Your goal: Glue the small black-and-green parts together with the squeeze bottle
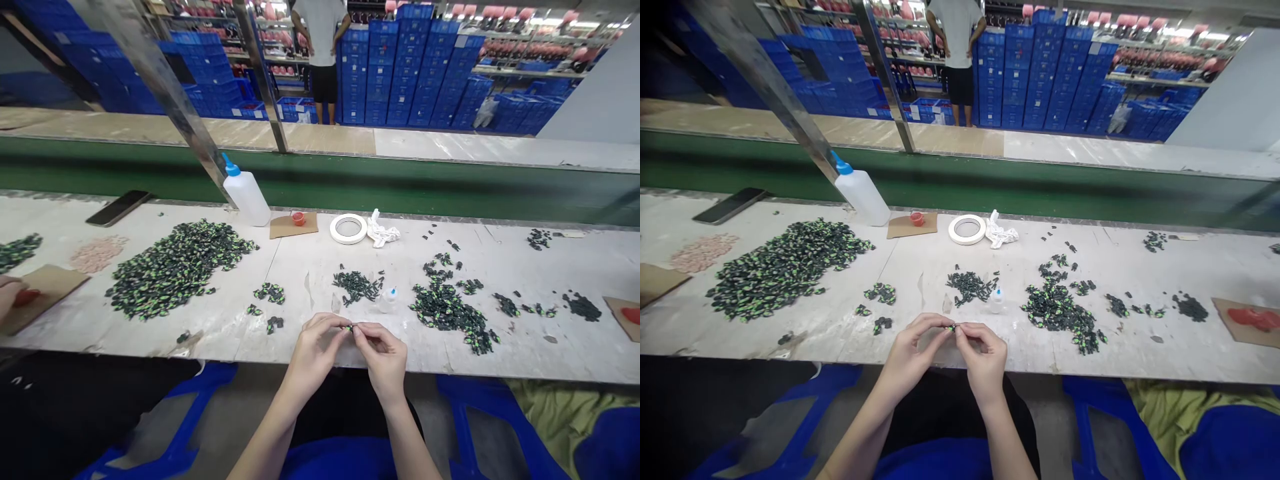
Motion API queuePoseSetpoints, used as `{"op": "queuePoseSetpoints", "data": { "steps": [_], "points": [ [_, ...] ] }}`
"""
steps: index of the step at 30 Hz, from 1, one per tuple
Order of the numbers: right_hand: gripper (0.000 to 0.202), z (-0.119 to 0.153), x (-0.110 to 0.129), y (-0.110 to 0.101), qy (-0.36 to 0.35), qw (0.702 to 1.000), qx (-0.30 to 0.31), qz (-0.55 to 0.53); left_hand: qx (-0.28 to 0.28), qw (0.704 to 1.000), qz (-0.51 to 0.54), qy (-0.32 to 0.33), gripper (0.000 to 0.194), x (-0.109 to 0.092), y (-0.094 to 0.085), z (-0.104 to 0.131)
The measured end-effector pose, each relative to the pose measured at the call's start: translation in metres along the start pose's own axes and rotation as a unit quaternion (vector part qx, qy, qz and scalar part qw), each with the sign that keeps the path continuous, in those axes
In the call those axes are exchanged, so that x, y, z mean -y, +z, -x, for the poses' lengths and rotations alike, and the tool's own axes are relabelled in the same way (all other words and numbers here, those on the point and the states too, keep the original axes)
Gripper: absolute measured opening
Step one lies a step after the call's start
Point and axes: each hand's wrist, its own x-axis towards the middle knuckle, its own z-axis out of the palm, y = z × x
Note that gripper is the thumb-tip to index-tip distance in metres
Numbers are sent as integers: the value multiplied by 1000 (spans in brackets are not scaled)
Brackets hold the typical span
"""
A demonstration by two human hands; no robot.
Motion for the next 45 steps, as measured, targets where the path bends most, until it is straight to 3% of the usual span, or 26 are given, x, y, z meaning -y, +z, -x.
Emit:
{"op": "queuePoseSetpoints", "data": {
  "steps": [7, 13, 19, 26, 32, 34, 36, 39, 40, 42, 45],
  "points": [
    [8, 1, 1, -3, -151, 986, 25, 64, -10, 996, 63, -62, 12, -10, 1, 5],
    [30, 2, 5, -11, -223, 963, 54, 139, 6, 996, 72, -59, 11, -17, 0, 6],
    [43, -3, 14, -21, -214, 954, 113, 177, 15, 999, 2, -34, 8, -22, -5, 9],
    [47, -2, 9, -20, -114, 977, 130, 125, 16, 999, -31, -39, 8, -26, 0, 10],
    [34, -6, 9, -35, -91, 972, 143, 163, 52, 997, -10, -56, 18, -17, 7, 10],
    [25, -13, 10, -50, -107, 965, 124, 206, 72, 996, -25, -55, 32, -10, -1, 9],
    [18, -23, 10, -69, -123, 960, 35, 250, 45, 993, -92, -58, 36, -1, -16, 9],
    [22, -40, 9, -92, -113, 926, -159, 322, -79, 962, -247, -89, 23, 16, -44, 11],
    [26, -45, 9, -96, -118, 910, -192, 349, -121, 944, -292, -97, 19, 22, -53, 12],
    [36, -51, 9, -98, -156, 877, -214, 401, -168, 912, -363, -89, 16, 34, -67, 15],
    [51, -54, 4, -86, -207, 860, -132, 446, -168, 897, -410, -15, 12, 50, -79, 15]
  ]
}}
